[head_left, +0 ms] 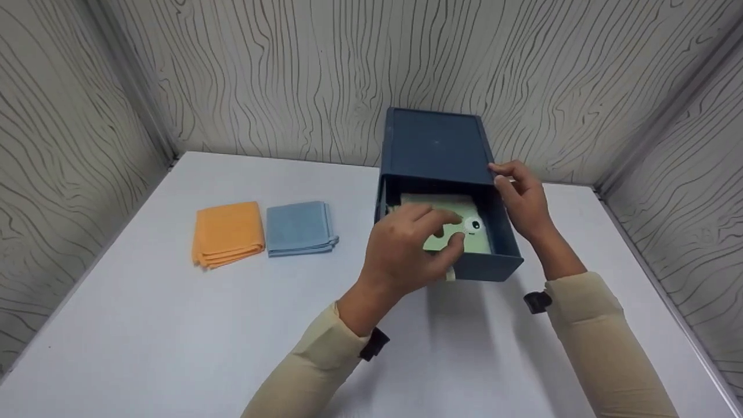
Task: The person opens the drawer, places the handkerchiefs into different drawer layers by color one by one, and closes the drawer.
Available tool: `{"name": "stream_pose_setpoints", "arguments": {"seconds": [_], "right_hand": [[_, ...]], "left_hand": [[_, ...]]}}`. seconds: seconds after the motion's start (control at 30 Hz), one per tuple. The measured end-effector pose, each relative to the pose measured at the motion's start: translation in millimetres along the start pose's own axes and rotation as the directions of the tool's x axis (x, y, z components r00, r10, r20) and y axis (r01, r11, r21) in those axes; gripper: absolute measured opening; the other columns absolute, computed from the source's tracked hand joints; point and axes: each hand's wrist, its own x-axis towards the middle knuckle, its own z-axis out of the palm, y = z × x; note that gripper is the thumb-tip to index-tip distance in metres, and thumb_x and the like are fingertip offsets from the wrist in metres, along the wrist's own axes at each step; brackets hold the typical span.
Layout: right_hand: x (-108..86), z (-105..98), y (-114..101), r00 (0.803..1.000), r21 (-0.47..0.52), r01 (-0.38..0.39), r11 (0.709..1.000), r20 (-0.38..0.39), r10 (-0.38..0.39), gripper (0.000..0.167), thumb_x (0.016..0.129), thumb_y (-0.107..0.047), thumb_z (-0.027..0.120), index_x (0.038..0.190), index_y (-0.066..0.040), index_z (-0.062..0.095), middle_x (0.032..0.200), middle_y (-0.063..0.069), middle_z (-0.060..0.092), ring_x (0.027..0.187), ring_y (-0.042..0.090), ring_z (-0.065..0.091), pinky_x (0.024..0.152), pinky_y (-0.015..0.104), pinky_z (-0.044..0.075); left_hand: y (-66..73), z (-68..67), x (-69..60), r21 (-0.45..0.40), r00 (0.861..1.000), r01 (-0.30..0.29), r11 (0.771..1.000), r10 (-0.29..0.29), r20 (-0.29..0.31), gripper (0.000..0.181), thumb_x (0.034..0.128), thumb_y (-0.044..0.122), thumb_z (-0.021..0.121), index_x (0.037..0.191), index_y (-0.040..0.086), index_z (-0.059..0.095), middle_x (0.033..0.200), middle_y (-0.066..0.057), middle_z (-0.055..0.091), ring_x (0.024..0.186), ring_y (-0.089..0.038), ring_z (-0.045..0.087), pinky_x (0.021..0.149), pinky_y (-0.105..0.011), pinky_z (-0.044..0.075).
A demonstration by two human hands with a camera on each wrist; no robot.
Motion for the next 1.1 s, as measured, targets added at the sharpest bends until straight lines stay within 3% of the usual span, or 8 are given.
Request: {"name": "stream_pose_setpoints", "arguments": {"seconds": [0.13,0.3,0.47,0.67,0.87,1.1], "right_hand": [[-0.1,-1,2,1.000,0.029,0.005,1.000,-0.017,-0.005,0.027,0.096,-0.009,0.048,0.116,0.008,0.057,0.114,-0.017,0.059,0.078,0.006,0.058,0.066,0.017,0.046],[-1.0,-1,2,0.999,0.038,0.019,0.999,-0.030,-0.018,0.027,0.096,-0.008,0.048,0.115,0.009,0.057,0.112,-0.018,0.059,0.083,0.000,0.060,0.073,0.016,0.049],[-2.1,-1,3,0.999,0.040,0.022,0.999,-0.031,-0.021,0.026,0.096,-0.007,0.048,0.114,0.010,0.057,0.112,-0.021,0.059,0.081,-0.001,0.057,0.074,0.016,0.045],[1.5,-1,18,0.999,0.052,0.026,0.998,-0.036,-0.024,0.026,0.097,-0.009,0.047,0.113,0.009,0.056,0.115,-0.024,0.059,0.085,-0.002,0.059,0.074,0.015,0.045],[8.5,0,38,0.999,0.050,0.028,0.998,-0.044,-0.026,0.025,0.098,-0.013,0.049,0.113,0.004,0.059,0.116,-0.022,0.060,0.086,0.002,0.061,0.074,0.017,0.047],[8.2,2,38,0.998,0.055,0.044,0.998,-0.050,-0.041,0.025,0.097,-0.012,0.049,0.113,0.005,0.058,0.115,-0.024,0.060,0.095,0.000,0.060,0.080,0.017,0.045]], "left_hand": [[7.3,-4.0,-11.6,-0.080,0.999,-0.018,0.997,0.015,-0.045,0.012,0.0828,0.023,0.065,0.091,0.018,0.071,0.063,0.010,0.062,0.057,0.001,0.053,0.053,-0.011,0.040],[10.5,-4.9,-23.4,-0.126,0.999,0.032,0.992,-0.029,0.027,0.015,0.0828,0.025,0.065,0.095,0.017,0.069,0.058,0.011,0.063,0.049,0.005,0.052,0.047,-0.008,0.033],[10.2,-4.5,-31.6,-0.050,0.984,0.076,0.996,-0.067,0.166,0.019,0.0826,0.029,0.066,0.099,0.021,0.067,0.063,0.012,0.068,0.050,0.005,0.054,0.045,-0.009,0.033],[12.8,-2.3,-38.0,0.002,0.949,0.095,0.996,-0.091,0.303,0.018,0.0807,0.026,0.068,0.099,0.022,0.066,0.071,0.011,0.070,0.058,0.003,0.060,0.049,-0.010,0.039],[16.8,-3.0,-41.9,0.007,0.933,0.158,0.987,-0.152,0.326,0.016,0.0801,0.025,0.070,0.095,0.020,0.068,0.074,0.009,0.071,0.063,0.001,0.062,0.054,-0.010,0.043],[17.6,0.7,-44.7,0.101,0.916,0.155,0.983,-0.182,0.357,0.017,0.0789,0.025,0.071,0.096,0.021,0.069,0.078,0.009,0.073,0.063,-0.002,0.064,0.051,-0.011,0.041]]}}
